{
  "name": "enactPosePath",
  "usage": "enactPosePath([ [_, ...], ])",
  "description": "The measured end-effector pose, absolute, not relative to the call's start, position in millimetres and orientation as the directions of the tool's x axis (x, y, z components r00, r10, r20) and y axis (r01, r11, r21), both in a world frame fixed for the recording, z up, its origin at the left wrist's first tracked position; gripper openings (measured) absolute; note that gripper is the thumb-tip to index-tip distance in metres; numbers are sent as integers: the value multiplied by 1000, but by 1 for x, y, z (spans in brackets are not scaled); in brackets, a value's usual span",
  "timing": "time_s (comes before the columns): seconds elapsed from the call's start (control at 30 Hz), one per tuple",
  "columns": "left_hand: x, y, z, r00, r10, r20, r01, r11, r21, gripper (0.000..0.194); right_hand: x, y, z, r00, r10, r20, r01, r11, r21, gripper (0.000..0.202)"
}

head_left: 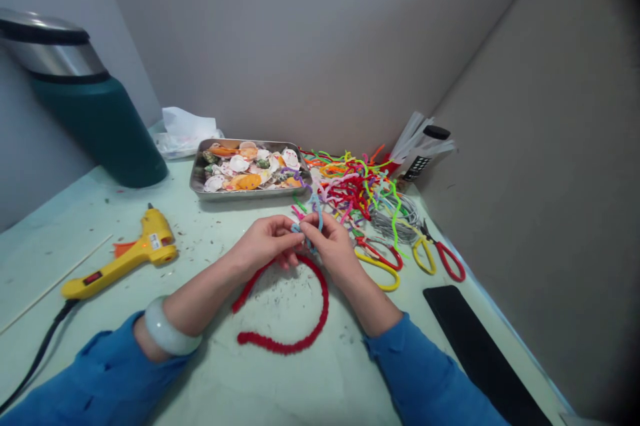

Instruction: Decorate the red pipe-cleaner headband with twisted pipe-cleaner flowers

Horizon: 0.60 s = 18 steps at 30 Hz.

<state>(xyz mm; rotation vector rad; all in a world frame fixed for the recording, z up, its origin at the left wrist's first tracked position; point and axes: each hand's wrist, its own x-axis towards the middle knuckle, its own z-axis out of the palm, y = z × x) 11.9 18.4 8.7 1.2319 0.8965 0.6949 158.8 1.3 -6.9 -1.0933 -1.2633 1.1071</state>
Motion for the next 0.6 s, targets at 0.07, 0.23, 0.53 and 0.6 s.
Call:
enactPosePath([
  [0.07,12,19,7,479,856,-196,22,211,977,26,159,1,-7,30,991,134,-6,134,-991,14],
  [0.23,12,20,7,440,877,-193,21,204,979,21,161,1,-7,45,987,152,40,150,-988,13],
  [0.53,13,19,7,440,879,-186,8,203,979,18,161,-2,-6,31,971,236,228,223,-948,9],
  [0.6,13,19,7,443,878,-183,3,203,979,18,159,-3,-5,28,975,220,214,209,-954,8],
])
